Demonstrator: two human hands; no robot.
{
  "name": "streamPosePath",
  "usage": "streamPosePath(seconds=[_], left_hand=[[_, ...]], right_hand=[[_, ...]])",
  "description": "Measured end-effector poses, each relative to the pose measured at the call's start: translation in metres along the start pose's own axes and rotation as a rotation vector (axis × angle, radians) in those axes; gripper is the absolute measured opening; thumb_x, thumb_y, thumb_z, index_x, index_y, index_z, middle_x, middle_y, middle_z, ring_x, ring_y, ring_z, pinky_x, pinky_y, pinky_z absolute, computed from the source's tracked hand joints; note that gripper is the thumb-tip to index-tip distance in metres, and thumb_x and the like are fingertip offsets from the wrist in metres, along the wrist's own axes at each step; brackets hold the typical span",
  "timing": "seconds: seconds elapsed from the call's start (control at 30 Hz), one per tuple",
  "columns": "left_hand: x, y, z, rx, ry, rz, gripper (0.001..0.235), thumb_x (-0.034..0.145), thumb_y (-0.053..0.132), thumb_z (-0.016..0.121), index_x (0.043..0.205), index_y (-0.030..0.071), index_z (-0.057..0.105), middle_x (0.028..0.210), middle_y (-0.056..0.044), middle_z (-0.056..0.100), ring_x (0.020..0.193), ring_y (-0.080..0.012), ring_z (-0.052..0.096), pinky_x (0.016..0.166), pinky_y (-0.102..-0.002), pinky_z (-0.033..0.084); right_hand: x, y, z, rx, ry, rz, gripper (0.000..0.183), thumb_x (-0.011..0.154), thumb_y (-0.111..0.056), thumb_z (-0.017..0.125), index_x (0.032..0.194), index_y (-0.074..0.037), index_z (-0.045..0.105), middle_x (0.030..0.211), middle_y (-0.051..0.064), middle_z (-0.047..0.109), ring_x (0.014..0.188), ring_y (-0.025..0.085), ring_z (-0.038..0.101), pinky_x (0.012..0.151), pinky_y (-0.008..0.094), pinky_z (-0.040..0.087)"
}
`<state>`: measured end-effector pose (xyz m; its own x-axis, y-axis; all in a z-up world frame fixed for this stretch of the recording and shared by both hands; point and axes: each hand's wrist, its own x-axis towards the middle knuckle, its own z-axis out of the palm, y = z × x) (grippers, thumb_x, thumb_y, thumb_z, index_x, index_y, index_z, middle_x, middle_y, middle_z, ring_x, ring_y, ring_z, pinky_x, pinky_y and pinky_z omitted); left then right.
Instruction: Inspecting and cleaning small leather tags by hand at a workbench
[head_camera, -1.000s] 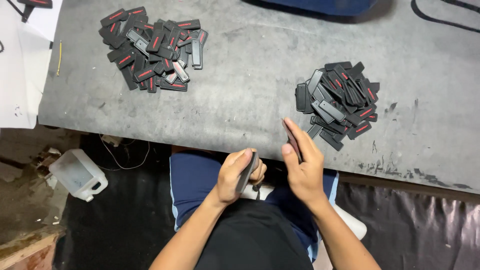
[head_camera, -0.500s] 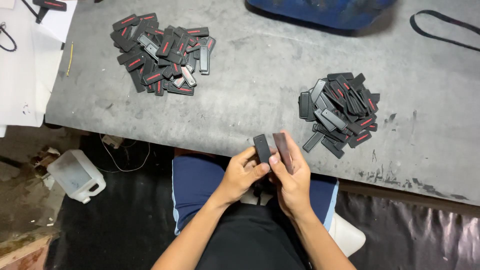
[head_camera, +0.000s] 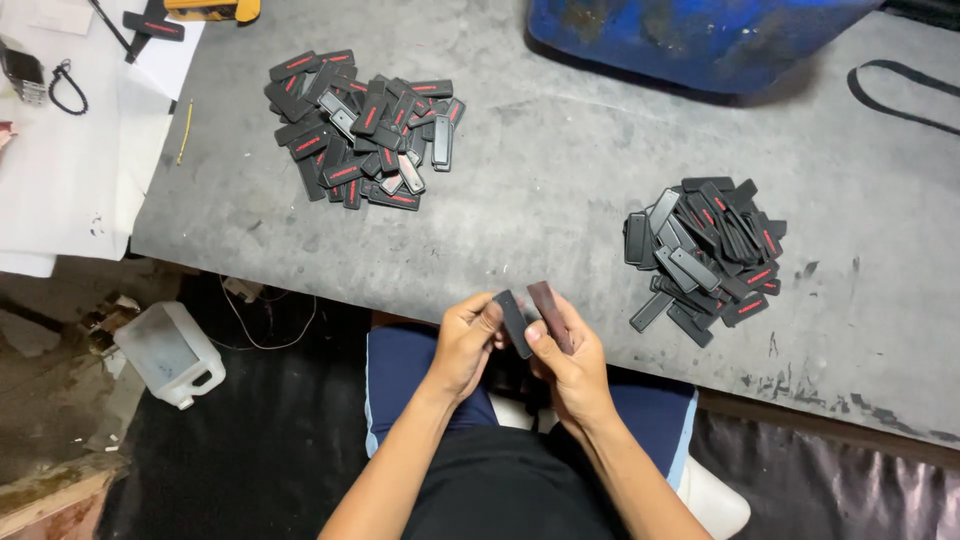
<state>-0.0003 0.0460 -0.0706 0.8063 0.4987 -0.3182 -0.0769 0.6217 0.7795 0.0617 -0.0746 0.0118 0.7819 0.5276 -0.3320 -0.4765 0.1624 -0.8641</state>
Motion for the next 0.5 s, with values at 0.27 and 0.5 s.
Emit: streamPosePath(seconds=[0.27, 0.5], left_hand=[[0.030, 0.013, -0.013, 0.171, 0.003, -0.013, 0.030, 0.097, 0.027, 0.073, 0.104, -0.002, 0.075, 0.067, -0.013, 0.068, 0.057, -0.0150, 0.064, 0.055, -0.025, 0.056], [0.109, 0.074, -0.048, 0.814, 0.365, 0.216, 0.019, 0.089, 0.029, 0.082, 0.088, 0.010, 0.079, 0.064, -0.009, 0.071, 0.056, -0.0177, 0.067, 0.056, -0.030, 0.053]], right_hand=[[0.037, 0.009, 0.008, -0.116, 0.078, -0.039, 0.062, 0.088, -0.014, 0.078, 0.145, -0.003, 0.057, 0.078, 0.004, 0.064, 0.057, 0.005, 0.055, 0.049, 0.019, 0.045], [0.064, 0.028, -0.011, -0.261, 0.213, 0.007, 0.043, 0.094, -0.016, 0.071, 0.135, -0.005, 0.068, 0.085, 0.010, 0.072, 0.071, 0.016, 0.065, 0.060, 0.024, 0.048]])
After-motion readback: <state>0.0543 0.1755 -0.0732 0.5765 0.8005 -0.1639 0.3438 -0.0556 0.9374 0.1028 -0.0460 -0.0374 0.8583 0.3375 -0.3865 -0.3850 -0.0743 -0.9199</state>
